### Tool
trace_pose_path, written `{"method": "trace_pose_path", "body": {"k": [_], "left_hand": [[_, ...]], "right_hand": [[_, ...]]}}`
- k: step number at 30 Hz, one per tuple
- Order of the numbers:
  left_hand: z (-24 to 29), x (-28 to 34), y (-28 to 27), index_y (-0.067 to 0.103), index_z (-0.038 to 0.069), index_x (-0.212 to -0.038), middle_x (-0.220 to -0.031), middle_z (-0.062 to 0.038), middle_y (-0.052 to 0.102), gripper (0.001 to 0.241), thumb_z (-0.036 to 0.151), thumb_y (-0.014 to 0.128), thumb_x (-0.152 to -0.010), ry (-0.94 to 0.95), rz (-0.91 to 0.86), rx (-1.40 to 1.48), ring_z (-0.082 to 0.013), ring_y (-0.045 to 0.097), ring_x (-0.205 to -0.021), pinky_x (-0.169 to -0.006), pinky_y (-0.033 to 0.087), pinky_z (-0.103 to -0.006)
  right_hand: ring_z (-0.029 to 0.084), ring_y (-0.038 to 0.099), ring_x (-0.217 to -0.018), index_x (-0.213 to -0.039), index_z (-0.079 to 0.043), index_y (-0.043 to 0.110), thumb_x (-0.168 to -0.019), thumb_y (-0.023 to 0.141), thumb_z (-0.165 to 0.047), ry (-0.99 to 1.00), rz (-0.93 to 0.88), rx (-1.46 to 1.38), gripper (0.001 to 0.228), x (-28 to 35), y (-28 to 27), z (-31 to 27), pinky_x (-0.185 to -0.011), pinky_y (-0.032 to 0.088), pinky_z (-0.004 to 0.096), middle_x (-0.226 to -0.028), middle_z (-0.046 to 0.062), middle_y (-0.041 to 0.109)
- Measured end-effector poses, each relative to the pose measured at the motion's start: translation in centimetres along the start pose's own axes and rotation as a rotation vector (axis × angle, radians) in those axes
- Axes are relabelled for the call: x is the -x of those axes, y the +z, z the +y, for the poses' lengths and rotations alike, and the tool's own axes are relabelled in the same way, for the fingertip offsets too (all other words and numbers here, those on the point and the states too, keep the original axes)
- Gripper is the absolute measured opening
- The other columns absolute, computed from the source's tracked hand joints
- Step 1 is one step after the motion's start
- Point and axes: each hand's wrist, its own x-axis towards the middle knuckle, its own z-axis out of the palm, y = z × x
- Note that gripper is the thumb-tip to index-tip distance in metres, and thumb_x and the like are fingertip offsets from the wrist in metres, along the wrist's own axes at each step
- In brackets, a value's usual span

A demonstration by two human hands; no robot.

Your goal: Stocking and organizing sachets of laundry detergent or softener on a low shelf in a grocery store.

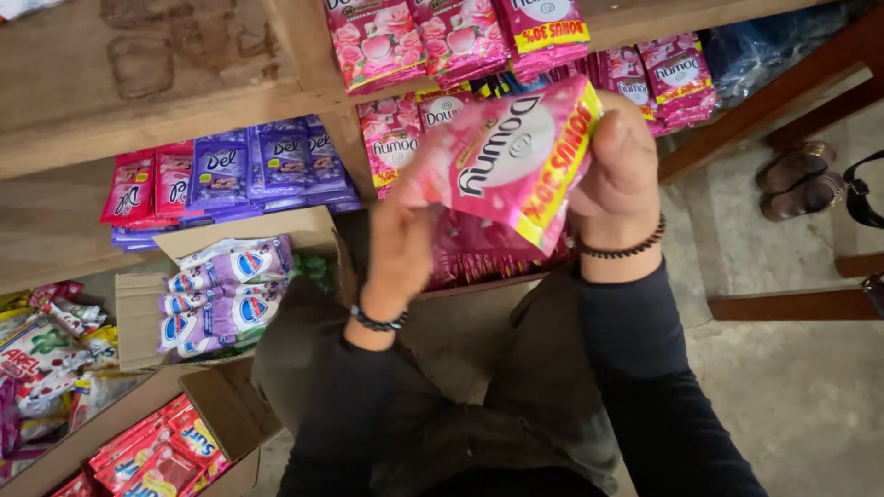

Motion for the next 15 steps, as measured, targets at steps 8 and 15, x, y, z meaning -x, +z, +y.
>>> {"method": "trace_pose_path", "body": {"k": [8,15], "left_hand": [[-2.5,-1.4,-2.0,0.049,0.0,-0.147,-0.149,-0.016,0.053,0.036,0.022,0.042,-0.12,0.177,0.302,-0.106,-0.0258,0.053,-0.139,-0.123,0.041,-0.0399],[1.8,-2.8,-1.1,0.045,0.002,-0.153,-0.149,-0.014,0.059,0.049,0.037,0.04,-0.119,0.122,0.168,0.837,-0.0274,0.057,-0.139,-0.123,0.044,-0.0419]], "right_hand": [[0.01,0.064,-0.094,-0.122,-0.001,0.06,-0.103,0.073,-0.011,0.253,0.059,0.56,0.025,-2.5,4.9,3.4,-0.081,0.051,0.027,-0.107,0.001,0.068],[0.003,0.061,-0.093,-0.116,0.0,0.064,-0.109,0.06,-0.016,0.124,-0.115,0.92,0.018,-2.3,2.1,9.3,-0.081,0.052,0.024,-0.098,-0.005,0.068]]}}
